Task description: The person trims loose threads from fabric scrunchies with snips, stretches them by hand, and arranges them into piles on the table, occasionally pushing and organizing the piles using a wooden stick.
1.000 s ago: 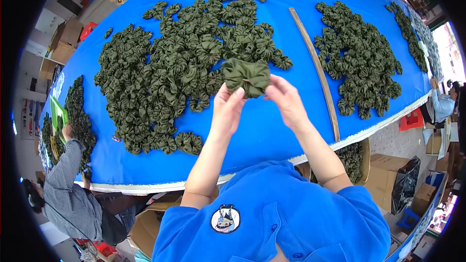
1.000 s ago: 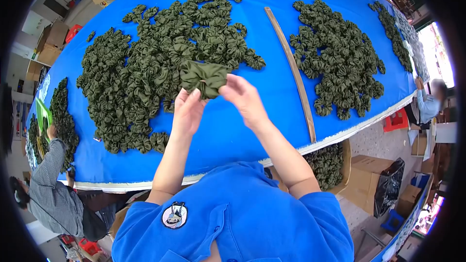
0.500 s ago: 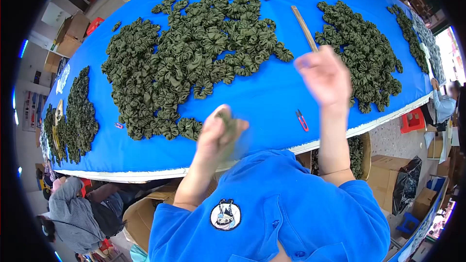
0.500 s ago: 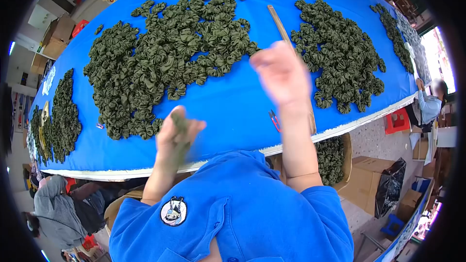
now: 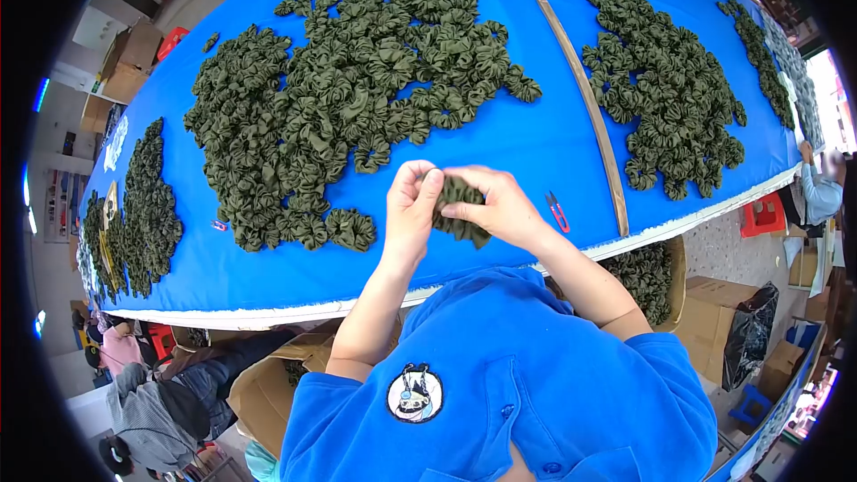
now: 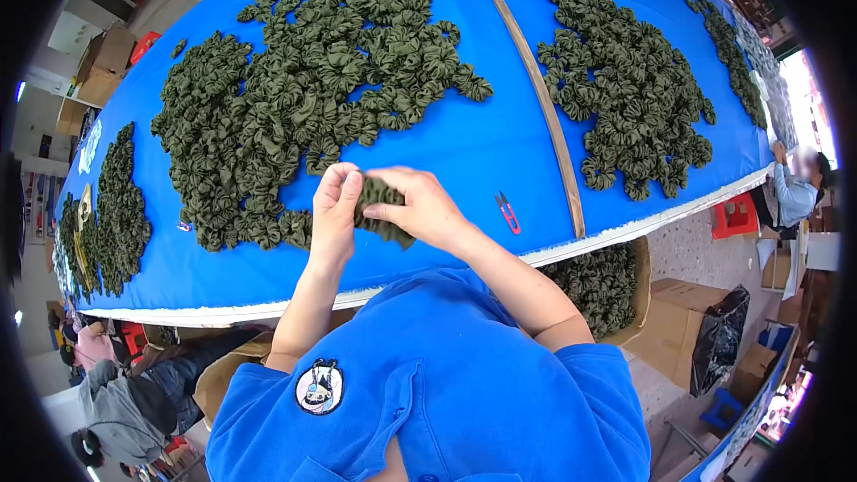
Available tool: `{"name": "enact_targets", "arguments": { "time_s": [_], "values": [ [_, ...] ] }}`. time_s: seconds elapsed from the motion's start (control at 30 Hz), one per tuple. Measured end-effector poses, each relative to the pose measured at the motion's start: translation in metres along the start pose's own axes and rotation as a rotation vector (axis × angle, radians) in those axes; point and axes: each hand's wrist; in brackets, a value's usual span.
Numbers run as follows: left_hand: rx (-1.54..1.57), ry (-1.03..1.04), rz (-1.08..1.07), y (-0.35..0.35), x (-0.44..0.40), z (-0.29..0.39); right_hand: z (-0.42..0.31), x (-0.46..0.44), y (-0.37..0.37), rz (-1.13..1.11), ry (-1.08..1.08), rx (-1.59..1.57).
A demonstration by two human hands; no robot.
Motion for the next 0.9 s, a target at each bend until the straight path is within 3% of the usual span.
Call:
{"name": "enact_targets", "arguments": {
  "time_s": [0.03, 0.1, 0.17, 0.23, 0.27, 0.33, 0.4, 0.43, 0.5, 0.6, 0.7, 0.83, 0.87, 0.9],
  "values": [
    [0.003, -0.003, -0.002, -0.007, -0.001, -0.003, 0.014, -0.001, -0.003, -0.067, 0.052, -0.039],
    [0.443, -0.181, 0.001, -0.040, -0.005, -0.005, 0.026, 0.005, -0.017, -0.143, 0.280, -0.289],
    [0.884, -0.354, 0.000, -0.059, -0.016, -0.007, 0.051, 0.001, -0.028, -0.091, 0.219, -0.315],
    [0.430, -0.489, 0.005, -0.024, -0.032, 0.004, 0.062, -0.002, -0.026, -0.030, 0.224, -0.444],
    [0.436, -0.491, 0.002, -0.015, -0.042, -0.016, 0.062, -0.005, -0.035, -0.025, 0.226, -0.441],
    [-0.059, -0.290, -0.247, -0.010, -0.072, -0.085, 0.056, -0.009, -0.067, 0.169, 0.290, -0.235],
    [-0.380, -0.212, -0.108, -0.004, -0.105, -0.136, 0.034, -0.010, -0.117, 0.367, 0.365, -0.335],
    [-0.370, -0.205, -0.113, 0.002, -0.120, -0.152, 0.041, -0.015, -0.152, 0.588, 0.244, -0.369],
    [-0.998, -0.016, -0.130, 0.015, -0.147, -0.178, 0.034, -0.012, -0.201, 0.947, 0.021, -0.463],
    [-1.209, 0.005, -0.176, 0.033, -0.172, -0.198, 0.037, -0.001, -0.240, 1.170, -0.109, -0.532],
    [-1.323, 0.009, -0.311, 0.021, -0.183, -0.222, 0.044, -0.007, -0.217, 1.142, 0.016, -0.483],
    [-0.006, -0.187, -0.105, -0.010, -0.170, -0.236, 0.095, -0.021, -0.164, 0.795, 0.143, -0.478],
    [-0.016, -0.188, -0.102, -0.004, -0.166, -0.205, 0.101, -0.028, -0.148, 0.729, 0.174, -0.486],
    [0.167, -0.215, -0.049, -0.002, -0.140, -0.168, 0.107, -0.034, -0.132, 0.662, 0.202, -0.492]
  ]
}}
Point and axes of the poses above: each hand's wrist, its own x-axis away from the middle knuckle, its own y-axis out of the palm, z = x × y, and after that the axes turned 11 degrees about y, right-handed
